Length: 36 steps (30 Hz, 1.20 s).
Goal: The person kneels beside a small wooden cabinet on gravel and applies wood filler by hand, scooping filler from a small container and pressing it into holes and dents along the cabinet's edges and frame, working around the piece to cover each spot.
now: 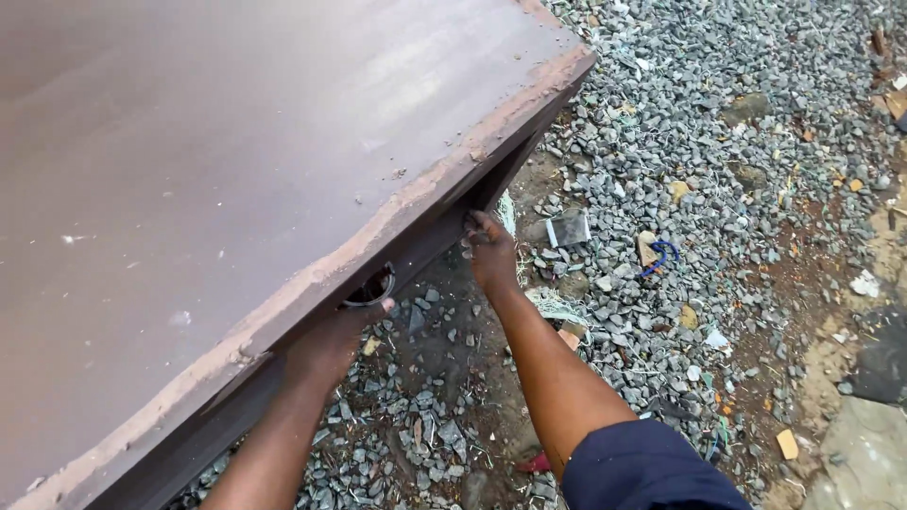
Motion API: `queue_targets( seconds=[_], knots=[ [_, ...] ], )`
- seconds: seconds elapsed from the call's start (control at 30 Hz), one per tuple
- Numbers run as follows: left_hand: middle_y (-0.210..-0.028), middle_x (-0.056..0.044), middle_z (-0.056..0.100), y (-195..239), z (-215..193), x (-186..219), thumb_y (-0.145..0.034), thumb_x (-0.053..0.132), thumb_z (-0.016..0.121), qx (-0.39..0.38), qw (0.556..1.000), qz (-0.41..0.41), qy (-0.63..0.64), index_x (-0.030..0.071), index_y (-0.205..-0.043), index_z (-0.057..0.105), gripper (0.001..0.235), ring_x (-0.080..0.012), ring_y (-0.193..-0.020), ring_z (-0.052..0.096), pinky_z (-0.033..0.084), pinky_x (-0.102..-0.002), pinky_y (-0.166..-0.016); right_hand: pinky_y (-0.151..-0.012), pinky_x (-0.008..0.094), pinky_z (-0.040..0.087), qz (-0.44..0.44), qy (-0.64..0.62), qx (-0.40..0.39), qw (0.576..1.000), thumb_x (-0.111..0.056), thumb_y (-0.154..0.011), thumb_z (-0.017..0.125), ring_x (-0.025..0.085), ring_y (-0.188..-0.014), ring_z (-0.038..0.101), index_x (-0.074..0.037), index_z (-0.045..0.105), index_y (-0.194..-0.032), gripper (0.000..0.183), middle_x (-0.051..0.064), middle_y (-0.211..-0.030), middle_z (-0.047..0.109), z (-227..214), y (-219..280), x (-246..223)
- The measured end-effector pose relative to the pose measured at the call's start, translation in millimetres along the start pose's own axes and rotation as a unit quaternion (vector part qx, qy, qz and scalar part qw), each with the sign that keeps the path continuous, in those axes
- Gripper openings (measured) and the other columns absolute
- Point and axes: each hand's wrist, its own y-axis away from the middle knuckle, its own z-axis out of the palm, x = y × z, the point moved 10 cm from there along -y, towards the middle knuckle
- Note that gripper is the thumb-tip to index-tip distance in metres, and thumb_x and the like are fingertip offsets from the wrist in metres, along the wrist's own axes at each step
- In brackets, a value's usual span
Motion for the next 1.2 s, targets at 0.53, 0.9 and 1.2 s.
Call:
queue_targets(
  seconds=[0.53,0.9,1.2],
  knots=[
    [-0.149,-0.026,0.051,-6,-3,-25,-0.074,0.031,0.088,-0.064,0.997,-0.007,0.052,0.005,-0.148,0.053,0.086,-0.0465,-0.141,0.042,0.025,-0.056,-0.118,-0.069,0.045,0.06,-0.135,0.328,0.015,0.935,-0.015,-0.106,0.06,0.032,-0.091,0.068,0.001,0.063,-0.13,0.029,0.013,-0.108,0.056,35,64,-102],
    [-0.154,-0.026,0.045,-14,7,-40,-0.078,0.028,0.085,-0.125,0.989,-0.015,0.077,0.008,-0.152,0.049,0.085,-0.0478,-0.143,0.037,0.022,-0.056,-0.119,-0.069,0.043,0.055,-0.101,0.149,0.16,0.97,-0.016,-0.1,0.066,0.025,-0.079,0.073,-0.006,0.073,-0.107,0.015,0.015,-0.086,0.07,1,48,-56],
    [-0.157,-0.026,0.041,-23,9,-45,-0.082,0.025,0.082,-0.166,0.98,-0.018,0.108,0.01,-0.155,0.046,0.083,-0.0488,-0.145,0.033,0.019,-0.057,-0.119,-0.096,0.049,0.059,-0.084,0.045,0.123,0.988,-0.001,-0.098,0.067,0.04,-0.122,0.062,0.007,0.062,-0.13,0.034,0.027,-0.126,0.062,22,56,-56]
  ],
)
